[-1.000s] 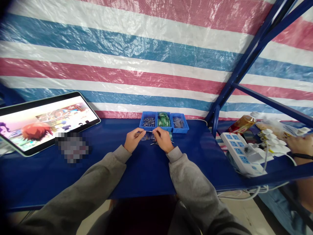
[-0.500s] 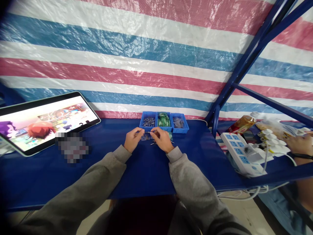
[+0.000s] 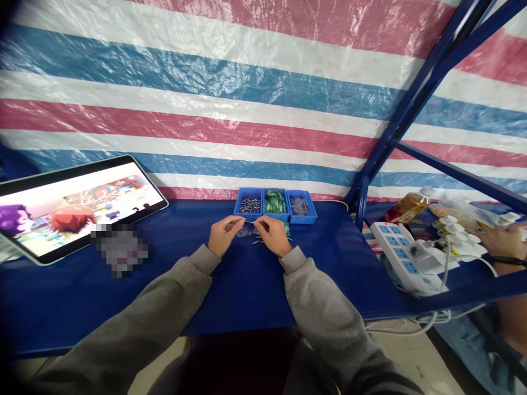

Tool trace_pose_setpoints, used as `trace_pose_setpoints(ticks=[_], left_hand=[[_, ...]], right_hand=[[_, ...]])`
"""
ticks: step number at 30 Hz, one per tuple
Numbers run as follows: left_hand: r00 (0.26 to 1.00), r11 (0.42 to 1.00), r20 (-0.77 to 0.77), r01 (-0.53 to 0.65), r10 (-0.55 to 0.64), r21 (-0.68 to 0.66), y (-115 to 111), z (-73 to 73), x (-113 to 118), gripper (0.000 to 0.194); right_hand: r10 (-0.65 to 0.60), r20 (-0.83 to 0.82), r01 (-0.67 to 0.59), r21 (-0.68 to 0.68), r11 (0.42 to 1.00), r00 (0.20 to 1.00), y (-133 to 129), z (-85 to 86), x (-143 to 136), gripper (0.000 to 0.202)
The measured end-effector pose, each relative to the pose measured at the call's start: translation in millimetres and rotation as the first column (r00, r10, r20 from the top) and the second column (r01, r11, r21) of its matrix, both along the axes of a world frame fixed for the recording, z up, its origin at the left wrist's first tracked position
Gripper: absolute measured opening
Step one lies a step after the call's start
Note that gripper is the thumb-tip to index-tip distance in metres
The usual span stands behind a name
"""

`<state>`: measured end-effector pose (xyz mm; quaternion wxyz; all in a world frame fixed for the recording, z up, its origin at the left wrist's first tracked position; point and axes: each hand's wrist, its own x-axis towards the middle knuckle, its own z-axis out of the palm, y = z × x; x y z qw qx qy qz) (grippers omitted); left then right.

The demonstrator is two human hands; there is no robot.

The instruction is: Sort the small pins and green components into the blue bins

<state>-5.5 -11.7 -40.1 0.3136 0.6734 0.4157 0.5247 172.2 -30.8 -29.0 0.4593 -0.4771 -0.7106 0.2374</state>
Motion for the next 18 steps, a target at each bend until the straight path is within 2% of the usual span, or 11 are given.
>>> trace_pose_setpoints(ticks=[5, 18], left_hand=[[1.0, 1.0, 0.011, -0.02, 0.02, 0.013, 1.9, -2.3, -0.8, 0.028], [0.975, 0.98, 0.223, 0.041, 0.003, -0.196, 3.4, 3.8, -0.8, 0.029]], right_hand=[[-0.037, -0.02, 0.038, 0.01, 0.999, 0.999, -0.1, 0.5, 0.2, 0.03], [-0.037, -0.038, 0.038, 0.016, 0.999, 0.999, -0.8, 1.3, 0.9, 0.03]])
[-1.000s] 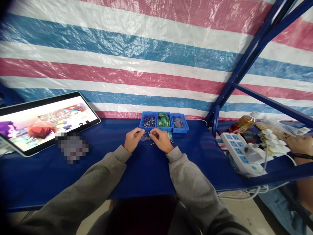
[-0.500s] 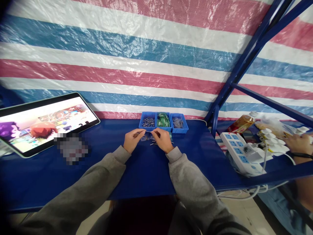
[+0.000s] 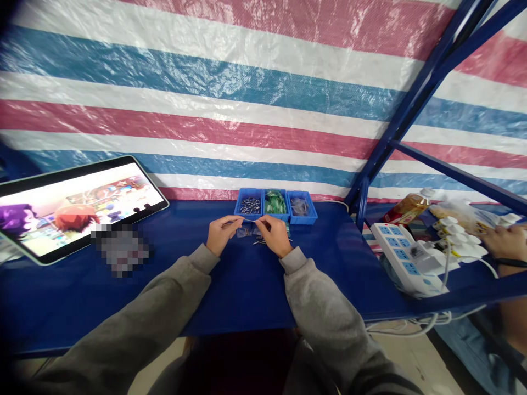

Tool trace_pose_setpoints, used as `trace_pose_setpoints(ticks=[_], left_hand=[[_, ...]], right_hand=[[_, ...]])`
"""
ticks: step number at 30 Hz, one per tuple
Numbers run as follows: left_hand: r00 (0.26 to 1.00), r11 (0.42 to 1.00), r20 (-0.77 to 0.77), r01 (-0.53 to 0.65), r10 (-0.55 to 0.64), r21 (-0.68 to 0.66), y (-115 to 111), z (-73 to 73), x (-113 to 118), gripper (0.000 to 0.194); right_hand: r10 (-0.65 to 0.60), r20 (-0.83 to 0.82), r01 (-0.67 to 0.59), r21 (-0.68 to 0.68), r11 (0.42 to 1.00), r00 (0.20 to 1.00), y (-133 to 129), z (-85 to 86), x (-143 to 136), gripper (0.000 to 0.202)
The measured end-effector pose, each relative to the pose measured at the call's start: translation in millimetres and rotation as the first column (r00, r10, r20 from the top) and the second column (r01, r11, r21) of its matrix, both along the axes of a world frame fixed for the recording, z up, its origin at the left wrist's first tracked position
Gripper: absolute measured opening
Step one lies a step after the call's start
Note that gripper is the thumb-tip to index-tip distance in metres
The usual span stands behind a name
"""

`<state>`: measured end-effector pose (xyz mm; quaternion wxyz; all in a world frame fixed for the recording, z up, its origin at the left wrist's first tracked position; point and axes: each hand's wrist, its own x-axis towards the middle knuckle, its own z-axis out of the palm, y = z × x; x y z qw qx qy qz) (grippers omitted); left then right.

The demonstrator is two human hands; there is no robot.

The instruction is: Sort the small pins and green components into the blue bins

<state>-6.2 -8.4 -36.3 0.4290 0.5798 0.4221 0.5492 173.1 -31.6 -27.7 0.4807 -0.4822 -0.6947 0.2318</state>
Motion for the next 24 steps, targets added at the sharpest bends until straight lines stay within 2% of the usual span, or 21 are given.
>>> trace_pose_setpoints(ticks=[10, 24], left_hand=[[0.999, 0.999, 0.034, 0.034, -0.033, -0.038, -2.7, 3.8, 0.7, 0.028], [0.998, 0.998, -0.012, 0.058, -0.058, -0.018, -0.5, -2.3, -0.5, 0.031]], right_hand=[[0.0, -0.017, 0.0, 0.002, 1.0, 1.0, 0.0, -1.2, -0.8, 0.03], [-0.005, 0.004, 0.005, 0.011, 1.0, 1.0, 1.4, -2.5, -1.1, 0.029]])
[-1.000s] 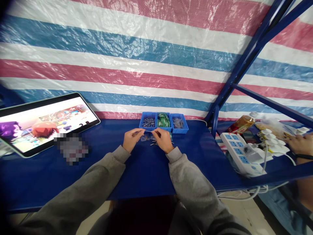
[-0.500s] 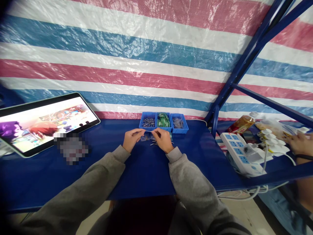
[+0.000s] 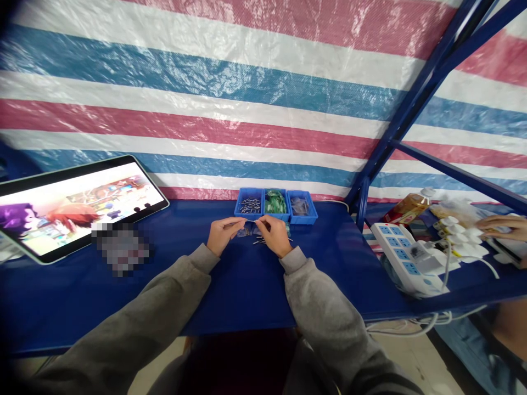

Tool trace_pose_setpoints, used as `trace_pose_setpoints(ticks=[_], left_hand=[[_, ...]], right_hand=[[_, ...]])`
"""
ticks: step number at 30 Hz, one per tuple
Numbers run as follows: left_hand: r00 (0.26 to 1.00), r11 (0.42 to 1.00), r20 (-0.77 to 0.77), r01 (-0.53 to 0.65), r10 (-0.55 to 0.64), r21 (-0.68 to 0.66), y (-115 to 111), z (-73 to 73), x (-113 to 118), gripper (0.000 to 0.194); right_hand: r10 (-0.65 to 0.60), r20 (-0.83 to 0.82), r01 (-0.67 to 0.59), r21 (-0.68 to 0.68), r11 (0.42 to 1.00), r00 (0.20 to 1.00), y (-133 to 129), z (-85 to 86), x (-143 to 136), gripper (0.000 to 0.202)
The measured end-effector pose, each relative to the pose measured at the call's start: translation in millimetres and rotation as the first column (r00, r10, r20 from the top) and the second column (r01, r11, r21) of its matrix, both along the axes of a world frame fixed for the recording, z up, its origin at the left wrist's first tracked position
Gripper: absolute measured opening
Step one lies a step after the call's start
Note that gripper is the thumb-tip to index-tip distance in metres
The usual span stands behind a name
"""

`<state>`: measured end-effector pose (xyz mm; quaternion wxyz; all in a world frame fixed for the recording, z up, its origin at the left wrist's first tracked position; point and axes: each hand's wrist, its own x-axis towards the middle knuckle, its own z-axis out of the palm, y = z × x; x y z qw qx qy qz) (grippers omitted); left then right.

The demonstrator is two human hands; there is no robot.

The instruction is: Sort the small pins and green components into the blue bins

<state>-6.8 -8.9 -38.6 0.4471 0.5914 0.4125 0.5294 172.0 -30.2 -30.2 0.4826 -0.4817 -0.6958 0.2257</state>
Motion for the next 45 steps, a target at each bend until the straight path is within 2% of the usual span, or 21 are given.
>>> trace_pose_setpoints(ticks=[9, 21, 36, 45], left_hand=[[1.0, 0.999, 0.009, 0.025, -0.024, -0.025, -1.2, 2.0, 0.9, 0.029], [0.997, 0.999, 0.08, -0.015, 0.018, -0.035, -1.9, 4.7, 3.2, 0.03], [0.999, 0.999, 0.025, 0.031, -0.03, -0.043, -3.5, 4.9, 2.9, 0.03], [0.998, 0.998, 0.065, 0.008, -0.004, -0.06, -3.4, 6.2, 3.0, 0.03]], right_hand=[[0.018, -0.011, -0.018, 0.001, 1.0, 1.0, -1.3, 1.0, -0.6, 0.031], [-0.012, 0.002, 0.012, 0.022, 1.0, 1.0, -0.3, 0.8, 2.1, 0.032], [0.03, 0.02, -0.03, 0.004, 1.0, 0.999, -2.7, 2.8, -0.7, 0.035], [-0.019, 0.011, 0.019, 0.022, 1.0, 1.0, -2.6, 4.3, 2.0, 0.033]])
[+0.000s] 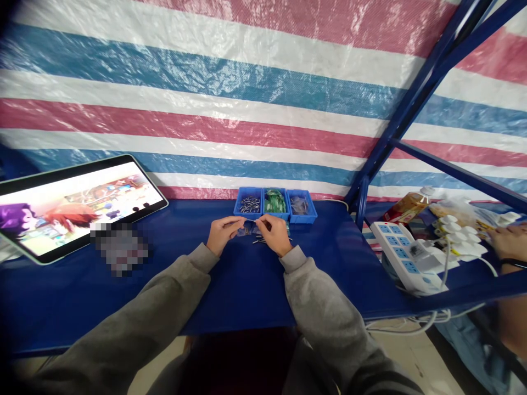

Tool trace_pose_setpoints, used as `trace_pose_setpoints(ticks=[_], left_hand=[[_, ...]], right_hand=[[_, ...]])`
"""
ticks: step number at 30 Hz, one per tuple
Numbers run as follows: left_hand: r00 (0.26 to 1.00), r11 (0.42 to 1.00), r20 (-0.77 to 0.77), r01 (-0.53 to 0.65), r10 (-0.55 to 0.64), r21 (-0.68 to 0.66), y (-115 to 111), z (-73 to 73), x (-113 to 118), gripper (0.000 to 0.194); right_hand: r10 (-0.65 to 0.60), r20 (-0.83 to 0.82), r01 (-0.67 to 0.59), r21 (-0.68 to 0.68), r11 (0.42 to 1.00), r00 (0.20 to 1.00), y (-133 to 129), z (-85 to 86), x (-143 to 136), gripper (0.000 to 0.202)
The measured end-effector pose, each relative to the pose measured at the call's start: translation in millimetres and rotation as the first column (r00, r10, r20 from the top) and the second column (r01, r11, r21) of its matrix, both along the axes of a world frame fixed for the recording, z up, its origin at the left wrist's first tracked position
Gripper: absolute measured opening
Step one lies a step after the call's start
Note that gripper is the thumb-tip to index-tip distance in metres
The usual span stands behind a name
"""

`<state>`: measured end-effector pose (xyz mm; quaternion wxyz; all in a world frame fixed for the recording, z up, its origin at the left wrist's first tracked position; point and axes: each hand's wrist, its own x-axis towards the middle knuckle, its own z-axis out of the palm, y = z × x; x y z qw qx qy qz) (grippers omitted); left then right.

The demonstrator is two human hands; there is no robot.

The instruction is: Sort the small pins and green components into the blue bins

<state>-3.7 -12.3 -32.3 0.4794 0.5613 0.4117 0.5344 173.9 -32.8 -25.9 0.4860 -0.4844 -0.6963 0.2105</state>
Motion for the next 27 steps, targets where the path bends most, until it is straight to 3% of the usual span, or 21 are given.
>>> trace_pose_setpoints(ticks=[27], left_hand=[[0.998, 0.999, -0.058, 0.005, -0.003, 0.037, -0.6, -1.5, 0.3, 0.031]], right_hand=[[0.003, -0.003, -0.003, 0.014, 1.0, 1.0, -1.4, 0.7, -1.1, 0.035]])
